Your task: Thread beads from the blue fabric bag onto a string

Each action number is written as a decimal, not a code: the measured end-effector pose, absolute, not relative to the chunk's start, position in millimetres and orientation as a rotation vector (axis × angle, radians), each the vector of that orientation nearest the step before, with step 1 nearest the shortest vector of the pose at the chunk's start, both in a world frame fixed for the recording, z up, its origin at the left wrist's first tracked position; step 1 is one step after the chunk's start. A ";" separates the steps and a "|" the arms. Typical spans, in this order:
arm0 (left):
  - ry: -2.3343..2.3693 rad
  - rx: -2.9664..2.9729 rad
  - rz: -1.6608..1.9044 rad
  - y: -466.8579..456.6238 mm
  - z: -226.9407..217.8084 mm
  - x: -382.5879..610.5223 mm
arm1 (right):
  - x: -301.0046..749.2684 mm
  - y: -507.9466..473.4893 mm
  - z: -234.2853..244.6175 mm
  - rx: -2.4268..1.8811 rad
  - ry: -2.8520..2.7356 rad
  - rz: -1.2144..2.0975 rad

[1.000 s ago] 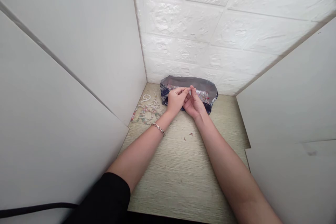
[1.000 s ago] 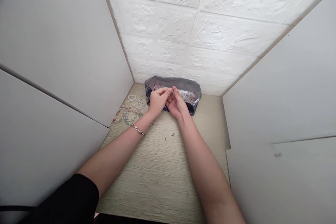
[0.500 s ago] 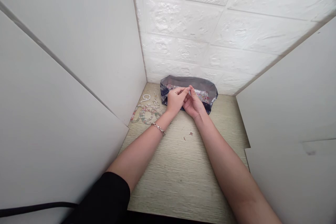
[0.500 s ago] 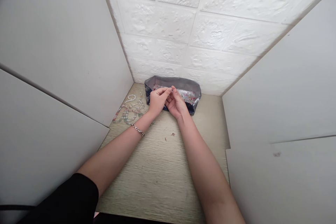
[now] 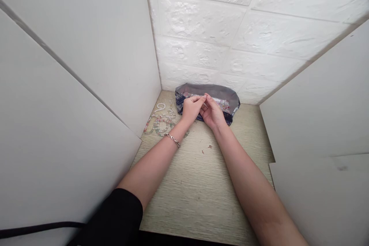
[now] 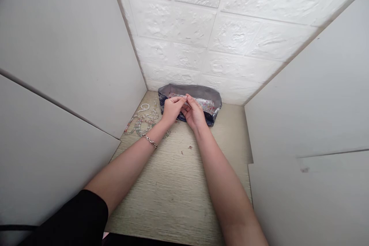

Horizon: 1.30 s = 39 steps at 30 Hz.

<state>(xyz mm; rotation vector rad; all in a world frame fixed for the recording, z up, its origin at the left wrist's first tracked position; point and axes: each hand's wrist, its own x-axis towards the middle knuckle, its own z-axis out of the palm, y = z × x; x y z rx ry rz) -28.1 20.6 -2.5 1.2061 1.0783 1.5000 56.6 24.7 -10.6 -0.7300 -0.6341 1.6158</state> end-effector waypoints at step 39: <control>0.538 1.001 0.766 8.9 11.4 -45.4 | 97.5 -25.2 133.5 -0.636 -1.071 0.668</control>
